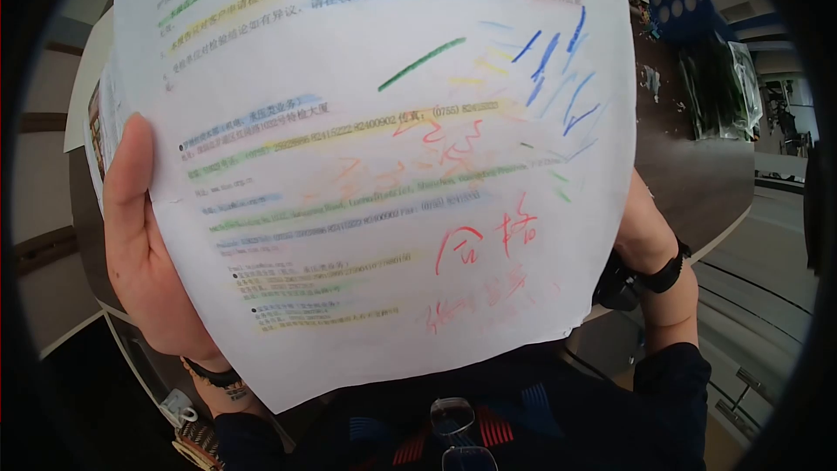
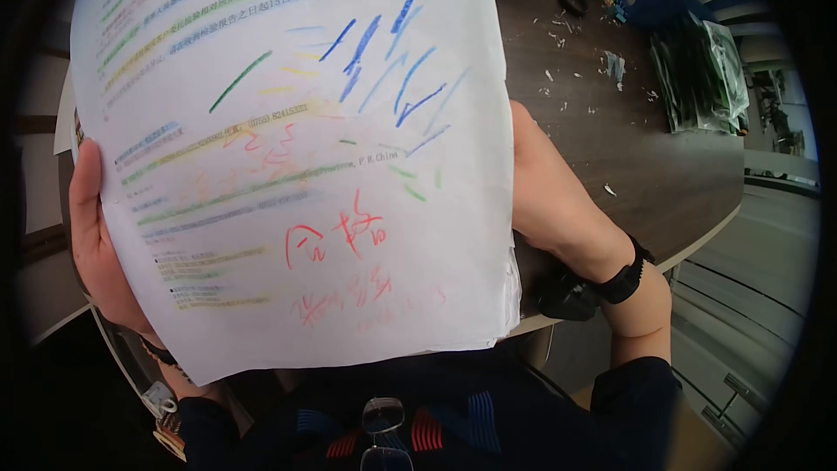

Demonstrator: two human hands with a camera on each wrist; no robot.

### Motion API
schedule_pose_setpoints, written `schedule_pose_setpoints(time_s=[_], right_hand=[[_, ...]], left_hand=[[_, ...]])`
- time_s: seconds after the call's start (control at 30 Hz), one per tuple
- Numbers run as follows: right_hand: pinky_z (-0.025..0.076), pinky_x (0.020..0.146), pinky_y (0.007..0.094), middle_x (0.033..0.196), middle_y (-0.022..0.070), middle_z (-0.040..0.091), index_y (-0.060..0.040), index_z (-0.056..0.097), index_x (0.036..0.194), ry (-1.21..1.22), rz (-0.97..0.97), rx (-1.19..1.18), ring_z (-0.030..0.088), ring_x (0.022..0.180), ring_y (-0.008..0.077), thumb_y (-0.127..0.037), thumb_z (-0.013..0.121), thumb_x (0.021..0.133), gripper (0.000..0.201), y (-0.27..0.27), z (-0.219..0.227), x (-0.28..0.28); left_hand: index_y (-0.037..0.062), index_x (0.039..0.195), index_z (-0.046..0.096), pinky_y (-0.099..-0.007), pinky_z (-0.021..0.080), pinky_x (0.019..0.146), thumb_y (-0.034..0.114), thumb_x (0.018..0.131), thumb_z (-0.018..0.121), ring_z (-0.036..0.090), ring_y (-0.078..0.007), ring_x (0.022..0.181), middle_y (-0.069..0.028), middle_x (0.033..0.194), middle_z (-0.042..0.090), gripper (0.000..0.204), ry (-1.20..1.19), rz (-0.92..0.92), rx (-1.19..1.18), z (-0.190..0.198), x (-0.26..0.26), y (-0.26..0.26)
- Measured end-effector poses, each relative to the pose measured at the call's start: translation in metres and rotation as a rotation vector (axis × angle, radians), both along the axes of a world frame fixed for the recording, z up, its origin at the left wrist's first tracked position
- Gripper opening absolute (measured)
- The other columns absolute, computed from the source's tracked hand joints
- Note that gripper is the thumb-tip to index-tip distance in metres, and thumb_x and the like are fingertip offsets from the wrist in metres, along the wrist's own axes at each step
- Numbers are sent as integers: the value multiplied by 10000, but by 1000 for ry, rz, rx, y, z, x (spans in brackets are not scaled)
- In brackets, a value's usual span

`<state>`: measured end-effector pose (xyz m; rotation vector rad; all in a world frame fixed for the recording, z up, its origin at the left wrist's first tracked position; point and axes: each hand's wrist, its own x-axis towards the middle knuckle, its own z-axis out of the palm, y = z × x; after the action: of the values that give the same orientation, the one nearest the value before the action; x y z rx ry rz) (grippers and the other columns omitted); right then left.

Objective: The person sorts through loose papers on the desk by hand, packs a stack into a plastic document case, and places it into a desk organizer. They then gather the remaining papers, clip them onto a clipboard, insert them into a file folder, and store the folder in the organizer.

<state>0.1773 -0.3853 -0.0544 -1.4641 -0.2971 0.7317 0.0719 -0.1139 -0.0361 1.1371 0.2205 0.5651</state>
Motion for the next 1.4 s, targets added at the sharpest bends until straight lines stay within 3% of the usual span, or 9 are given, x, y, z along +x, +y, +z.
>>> schedule_pose_setpoints(time_s=[0.1, 0.2, 0.4, 0.87, 1.07, 1.13, 1.2, 1.27, 1.4], right_hand=[[499, 800, 265, 1041, 69, 674, 40, 598, 1159, 88, -79, 105, 604, 914, 101, -69, 637, 879, 303, -4, -4, -7], [490, 832, 264, 1089, 78, 659, 35, 575, 1197, -36, -16, 38, 595, 956, 104, -95, 618, 902, 325, -1, -1, -2], [488, 859, 277, 1142, 100, 648, 38, 535, 1250, 37, 41, 49, 596, 1019, 128, -158, 568, 944, 365, 5, -12, 6], [496, 811, 279, 1110, 161, 641, 107, 523, 1219, 118, 16, 63, 615, 982, 163, -353, 418, 1017, 513, 6, -8, 5], [499, 870, 308, 1188, 179, 605, 104, 458, 1267, 49, 54, 21, 605, 1047, 191, -239, 587, 938, 493, 9, -4, 2], [498, 904, 327, 1195, 188, 599, 101, 446, 1269, 46, 80, 170, 600, 1078, 206, -141, 661, 867, 516, 7, -11, 1], [503, 903, 329, 1190, 189, 602, 98, 451, 1268, 52, 77, 179, 604, 1075, 209, -122, 663, 857, 512, 8, -11, 1], [507, 901, 330, 1185, 190, 604, 94, 455, 1267, 63, 70, 183, 608, 1073, 212, -103, 666, 847, 509, 7, -10, 0], [521, 869, 319, 1169, 181, 614, 87, 481, 1250, 33, 96, 83, 625, 1028, 204, -95, 658, 856, 468, 4, -8, 3]], left_hand=[[-60, 1317, 453, -295, 503, 911, 95, 995, 402, 614, -222, 1068, -219, 1245, 558, 361, 150, 145, 73, 7, 5, -5], [-68, 1377, 345, -316, 466, 971, 39, 932, 418, 586, -253, 1123, -251, 1261, 543, 464, 160, -227, -387, 24, 21, -8], [-60, 1442, 152, -336, 413, 1019, -48, 856, 448, 534, -254, 1199, -250, 1323, 498, 656, 300, -226, 164, 14, 26, -11], [-6, 1430, 201, -349, 315, 1080, -104, 810, 368, 393, -225, 1298, -210, 1355, 380, 649, 244, -110, 449, -4, 23, -9], [-32, 1453, 187, -344, 261, 1107, -46, 843, 427, 358, -244, 1315, -213, 1390, 339, 656, 420, -265, 756, 3, 20, -10], [-41, 1465, 156, -365, 222, 1126, 26, 885, 490, 303, -289, 1350, -236, 1424, 289, 672, 435, -135, 1236, 5, 15, -19], [-62, 1471, 107, -424, 195, 1137, 100, 912, 537, 238, -357, 1375, -267, 1458, 227, 723, 444, -159, 1128, -1, 10, -17], [-94, 1462, 80, -462, 163, 1143, 146, 925, 547, 188, -408, 1383, -298, 1465, 202, 751, 373, -290, 642, -7, 7, -24], [-118, 1453, 41, -439, 188, 1139, 158, 936, 543, 228, -382, 1377, -301, 1471, 193, 772, 476, -289, 1161, -11, 8, -37]])
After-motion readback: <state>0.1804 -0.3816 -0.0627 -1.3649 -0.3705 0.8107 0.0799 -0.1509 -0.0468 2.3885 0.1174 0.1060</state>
